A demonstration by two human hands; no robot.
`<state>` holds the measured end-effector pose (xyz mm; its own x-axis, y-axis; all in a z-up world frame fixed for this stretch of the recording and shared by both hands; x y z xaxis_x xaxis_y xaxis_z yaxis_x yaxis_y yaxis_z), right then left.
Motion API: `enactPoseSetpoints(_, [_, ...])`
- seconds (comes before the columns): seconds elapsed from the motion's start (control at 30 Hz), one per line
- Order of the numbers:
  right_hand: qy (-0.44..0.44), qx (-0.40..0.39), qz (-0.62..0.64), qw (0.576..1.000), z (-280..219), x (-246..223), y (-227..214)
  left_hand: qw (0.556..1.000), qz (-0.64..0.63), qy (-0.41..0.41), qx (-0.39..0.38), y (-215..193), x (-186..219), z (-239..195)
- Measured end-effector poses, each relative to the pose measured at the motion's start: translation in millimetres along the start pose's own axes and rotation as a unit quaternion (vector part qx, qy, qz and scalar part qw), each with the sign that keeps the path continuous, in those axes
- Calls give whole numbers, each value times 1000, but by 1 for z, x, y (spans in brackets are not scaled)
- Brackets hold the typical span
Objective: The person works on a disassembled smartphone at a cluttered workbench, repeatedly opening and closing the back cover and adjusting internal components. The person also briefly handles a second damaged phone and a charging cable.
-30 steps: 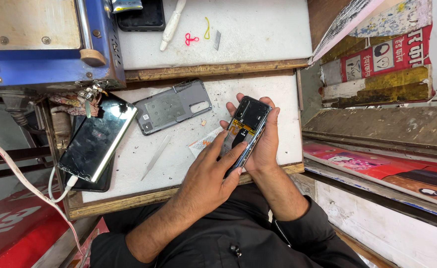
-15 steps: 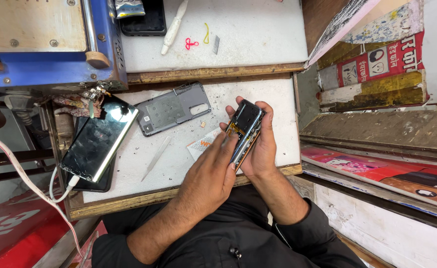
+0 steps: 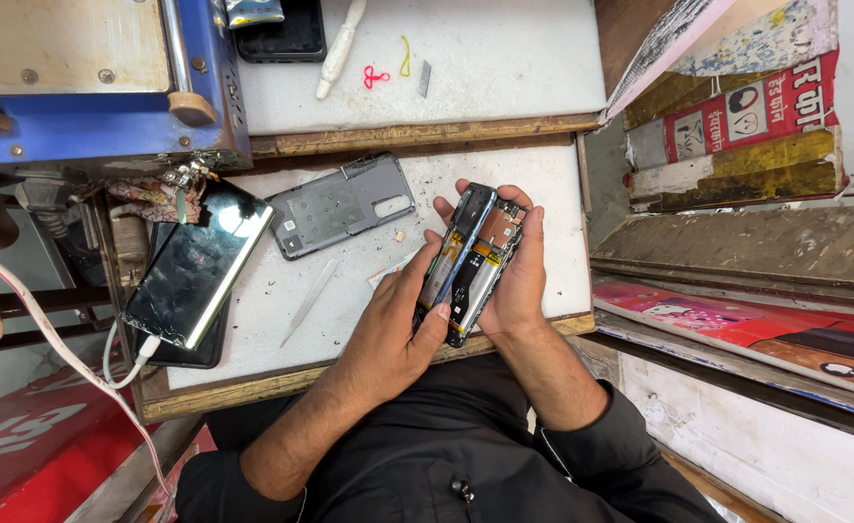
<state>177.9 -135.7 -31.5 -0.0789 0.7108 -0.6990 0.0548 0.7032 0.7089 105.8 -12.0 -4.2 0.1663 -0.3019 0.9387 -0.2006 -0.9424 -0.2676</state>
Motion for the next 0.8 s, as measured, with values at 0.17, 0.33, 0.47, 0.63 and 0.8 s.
enactPoseSetpoints(0.17, [3,-18,6,1000,0,0,4,1000,-10,24,4,-6,3,-1])
enactPoseSetpoints(0.33, [6,-11,0,1000,0,2,4,1000,-3,12,4,-8,6,-2])
enactPoseSetpoints(0.47, [7,13,-9,1000,-4,5,3,982,138,77,108,-4,36,-18])
enactPoseSetpoints(0.63, [18,11,26,999,-5,4,4,984,63,103,130,-16,47,-31])
enactPoseSetpoints(0.8, [56,10,69,996,-4,2,-1,993,-50,-72,74,-36,3,-11])
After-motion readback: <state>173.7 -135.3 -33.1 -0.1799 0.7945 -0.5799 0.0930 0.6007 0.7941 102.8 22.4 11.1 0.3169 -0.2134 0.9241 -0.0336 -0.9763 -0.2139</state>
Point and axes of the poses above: each hand's wrist, its own z-axis towards the middle knuckle, its own y-axis out of the palm, x = y × z, the point moved 9 cm from there along z, towards the middle knuckle, and after that the axes turned 13 degrees about -y, right-handed, at the moved point
